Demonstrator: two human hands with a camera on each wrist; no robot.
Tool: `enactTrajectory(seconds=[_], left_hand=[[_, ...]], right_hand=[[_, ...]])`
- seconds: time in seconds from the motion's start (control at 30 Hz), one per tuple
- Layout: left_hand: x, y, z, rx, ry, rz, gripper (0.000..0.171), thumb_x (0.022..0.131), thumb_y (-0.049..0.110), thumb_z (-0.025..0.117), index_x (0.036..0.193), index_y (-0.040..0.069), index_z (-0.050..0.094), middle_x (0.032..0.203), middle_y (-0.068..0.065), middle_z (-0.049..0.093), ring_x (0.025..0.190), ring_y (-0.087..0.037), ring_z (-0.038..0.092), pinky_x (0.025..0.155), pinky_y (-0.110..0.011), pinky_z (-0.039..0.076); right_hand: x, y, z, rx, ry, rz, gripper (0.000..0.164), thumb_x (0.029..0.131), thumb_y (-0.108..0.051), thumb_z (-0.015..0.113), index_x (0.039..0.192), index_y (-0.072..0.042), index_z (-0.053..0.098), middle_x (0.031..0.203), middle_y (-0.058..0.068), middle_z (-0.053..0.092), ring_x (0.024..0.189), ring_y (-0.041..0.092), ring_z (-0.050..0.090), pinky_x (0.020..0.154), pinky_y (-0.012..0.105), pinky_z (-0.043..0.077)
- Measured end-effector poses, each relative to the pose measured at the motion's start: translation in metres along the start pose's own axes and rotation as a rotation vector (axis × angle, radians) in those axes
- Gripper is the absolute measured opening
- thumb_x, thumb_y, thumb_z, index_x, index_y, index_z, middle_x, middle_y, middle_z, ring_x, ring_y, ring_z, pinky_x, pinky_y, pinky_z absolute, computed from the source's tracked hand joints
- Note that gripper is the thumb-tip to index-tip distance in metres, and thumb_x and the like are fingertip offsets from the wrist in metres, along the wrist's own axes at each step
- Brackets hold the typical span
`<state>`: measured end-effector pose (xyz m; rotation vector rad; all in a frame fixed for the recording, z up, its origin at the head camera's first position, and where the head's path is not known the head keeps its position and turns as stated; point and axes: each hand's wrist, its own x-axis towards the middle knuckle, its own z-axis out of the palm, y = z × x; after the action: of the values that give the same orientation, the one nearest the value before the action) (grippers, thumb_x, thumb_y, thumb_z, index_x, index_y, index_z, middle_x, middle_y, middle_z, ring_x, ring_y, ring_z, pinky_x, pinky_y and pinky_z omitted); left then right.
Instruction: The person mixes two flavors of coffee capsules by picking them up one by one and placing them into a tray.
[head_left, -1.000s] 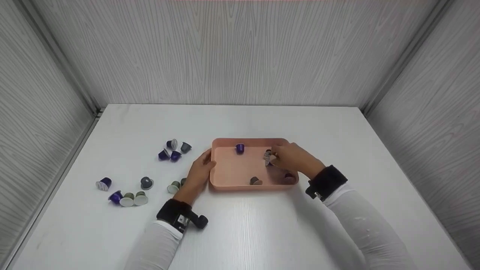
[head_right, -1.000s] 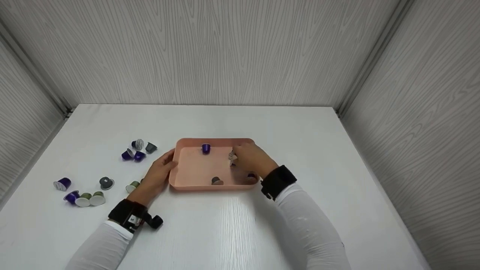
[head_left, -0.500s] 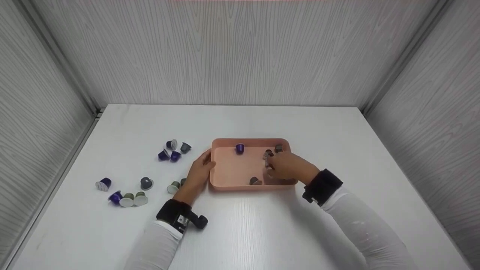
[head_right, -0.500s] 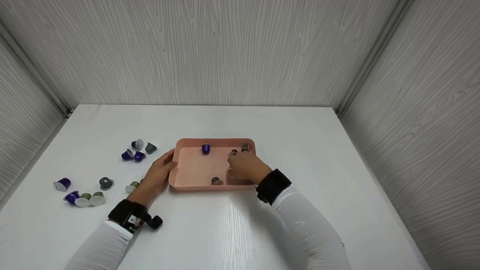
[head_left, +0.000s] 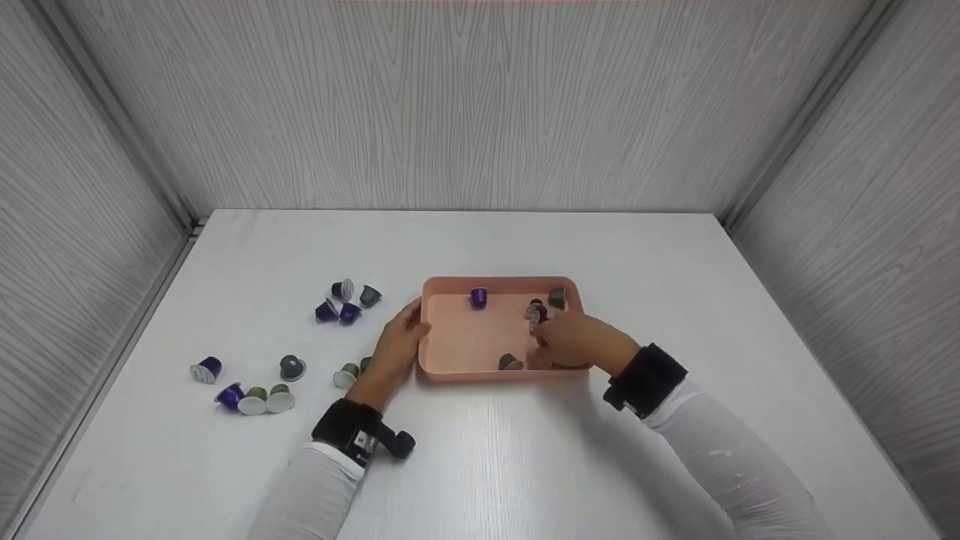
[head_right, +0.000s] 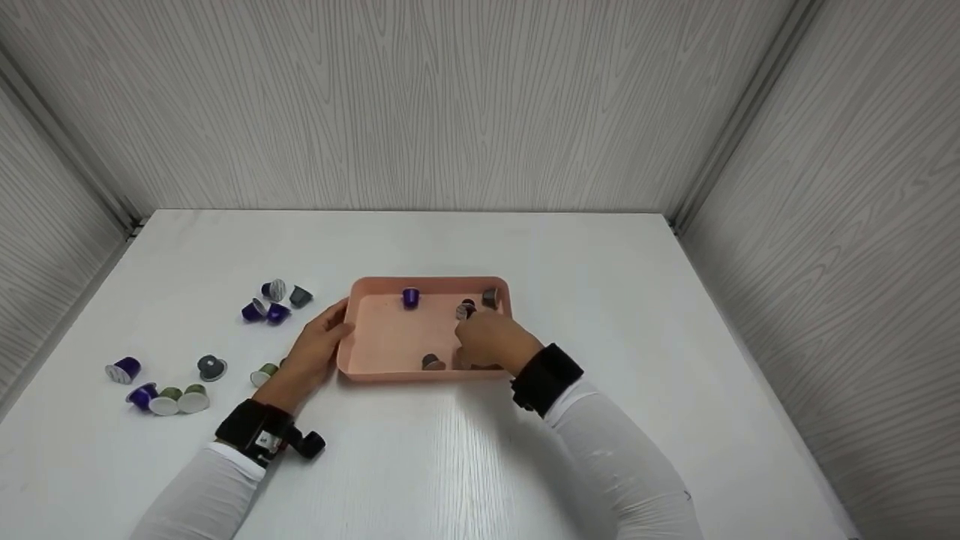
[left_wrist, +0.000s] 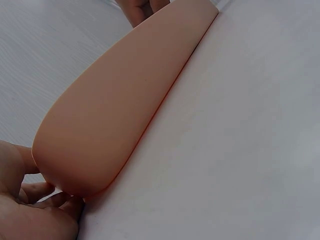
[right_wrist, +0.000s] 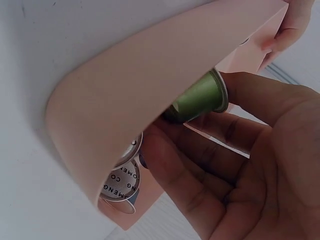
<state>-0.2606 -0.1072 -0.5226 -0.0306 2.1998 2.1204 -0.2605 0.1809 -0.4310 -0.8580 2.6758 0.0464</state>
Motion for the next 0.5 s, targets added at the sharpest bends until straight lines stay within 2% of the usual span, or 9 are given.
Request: enactTrajectory(seconds=[0.17, 0.3, 0.5], left_hand=[[0.001, 0.001, 0.001, 0.007, 0.014, -0.005, 0.056, 0.099, 0.003, 0.049, 0.152, 0.004, 0.032, 0.155, -0.013, 0.033, 0.143, -0.025, 0.029, 0.117, -0.033, 0.023], [0.001, 0.001, 0.002, -0.012, 0.014, -0.01, 0.056, 0.099, 0.003, 0.048, 0.152, 0.004, 0.031, 0.156, -0.013, 0.032, 0.144, -0.025, 0.028, 0.117, -0.032, 0.023], [0.003, -0.002, 0.001, -0.037, 0.0, 0.013, 0.056, 0.098, 0.0, 0.047, 0.152, 0.001, 0.031, 0.156, -0.016, 0.031, 0.144, -0.027, 0.028, 0.117, -0.034, 0.023]], right_hand=[[-0.004, 0.003, 0.001, 0.037, 0.03, 0.001, 0.021, 0.096, -0.028, 0.06, 0.099, -0.01, 0.07, 0.062, -0.004, 0.051, 0.06, 0.014, 0.05, 0.058, 0.031, 0.047], [-0.007, 0.008, 0.002, 0.026, 0.127, -0.048, 0.021, 0.097, -0.027, 0.06, 0.095, -0.009, 0.071, 0.06, -0.004, 0.051, 0.057, 0.012, 0.05, 0.057, 0.03, 0.048], [-0.016, 0.018, 0.003, 0.029, 0.261, -0.098, 0.023, 0.098, -0.022, 0.059, 0.081, -0.009, 0.066, 0.056, -0.006, 0.043, 0.05, 0.011, 0.043, 0.048, 0.027, 0.037]])
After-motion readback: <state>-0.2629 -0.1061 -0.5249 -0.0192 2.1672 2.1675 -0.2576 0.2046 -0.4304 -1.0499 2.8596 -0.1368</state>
